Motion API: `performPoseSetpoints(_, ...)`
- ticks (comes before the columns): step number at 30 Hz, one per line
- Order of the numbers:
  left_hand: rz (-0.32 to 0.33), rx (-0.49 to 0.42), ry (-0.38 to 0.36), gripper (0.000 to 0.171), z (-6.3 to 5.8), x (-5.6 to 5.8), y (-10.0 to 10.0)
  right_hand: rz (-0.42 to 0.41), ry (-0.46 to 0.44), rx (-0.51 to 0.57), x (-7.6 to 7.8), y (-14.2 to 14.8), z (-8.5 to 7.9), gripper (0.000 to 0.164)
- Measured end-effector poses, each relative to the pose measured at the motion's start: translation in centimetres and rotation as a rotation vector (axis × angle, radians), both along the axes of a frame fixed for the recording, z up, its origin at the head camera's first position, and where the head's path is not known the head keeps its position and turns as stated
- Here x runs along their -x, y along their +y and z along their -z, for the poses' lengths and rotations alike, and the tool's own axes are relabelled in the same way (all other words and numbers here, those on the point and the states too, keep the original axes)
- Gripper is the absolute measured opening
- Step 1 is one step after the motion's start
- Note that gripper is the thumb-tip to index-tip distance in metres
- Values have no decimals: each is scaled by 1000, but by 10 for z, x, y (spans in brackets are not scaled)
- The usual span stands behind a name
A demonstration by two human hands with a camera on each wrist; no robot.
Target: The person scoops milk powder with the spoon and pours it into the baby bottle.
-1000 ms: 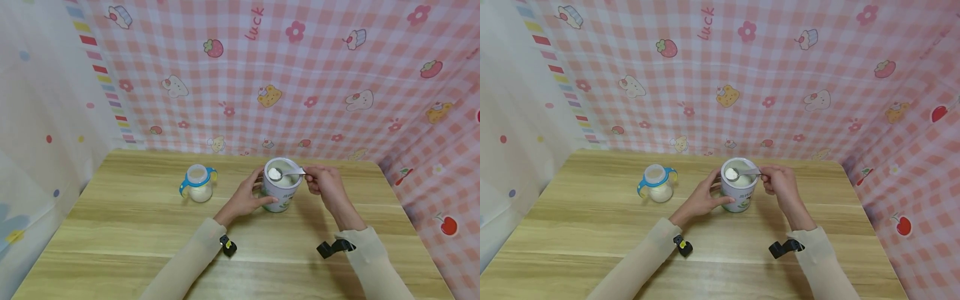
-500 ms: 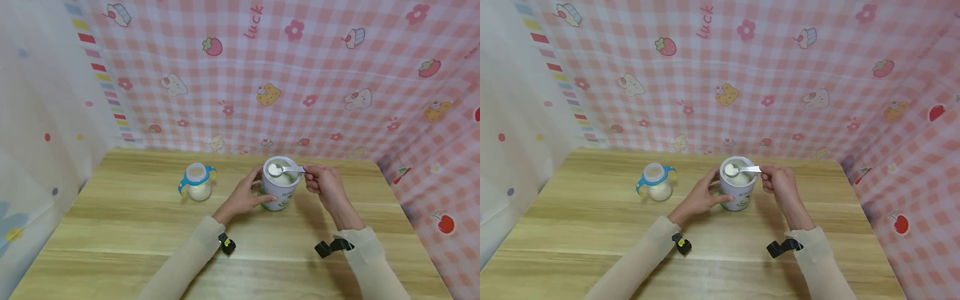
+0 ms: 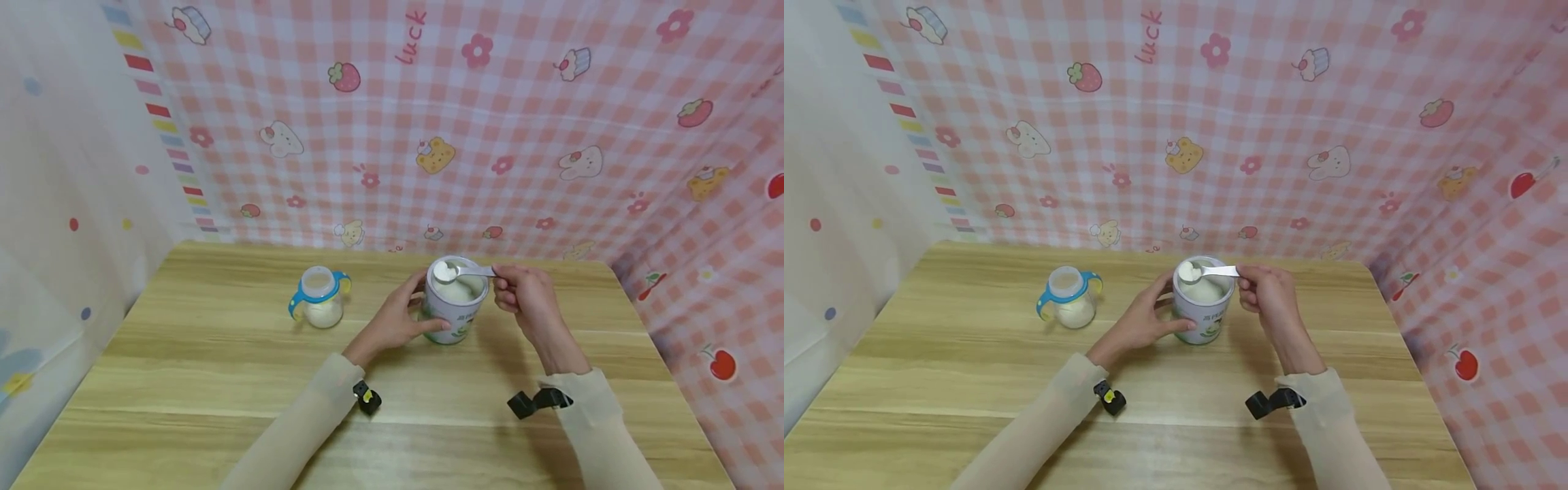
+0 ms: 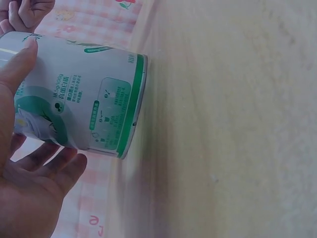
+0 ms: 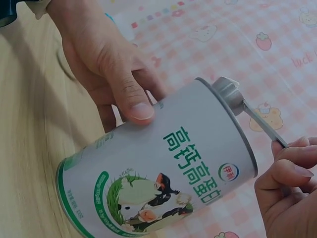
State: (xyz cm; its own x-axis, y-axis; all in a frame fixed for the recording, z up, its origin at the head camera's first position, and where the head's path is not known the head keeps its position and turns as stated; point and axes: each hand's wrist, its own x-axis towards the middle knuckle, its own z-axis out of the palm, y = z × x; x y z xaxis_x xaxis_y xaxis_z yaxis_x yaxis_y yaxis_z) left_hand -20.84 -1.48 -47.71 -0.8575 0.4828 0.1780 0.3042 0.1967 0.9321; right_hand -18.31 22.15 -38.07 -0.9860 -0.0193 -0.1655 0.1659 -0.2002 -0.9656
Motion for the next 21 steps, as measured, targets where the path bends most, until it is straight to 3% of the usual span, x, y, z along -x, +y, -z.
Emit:
performPoseSetpoints(13,-79,61,58,105,-11,-2,-12,5,5,11,-1,-10,-7,30)
performPoseSetpoints(21,-125,48,111,106,-28,-3,-29,6,17,38,0,-19,-12,30)
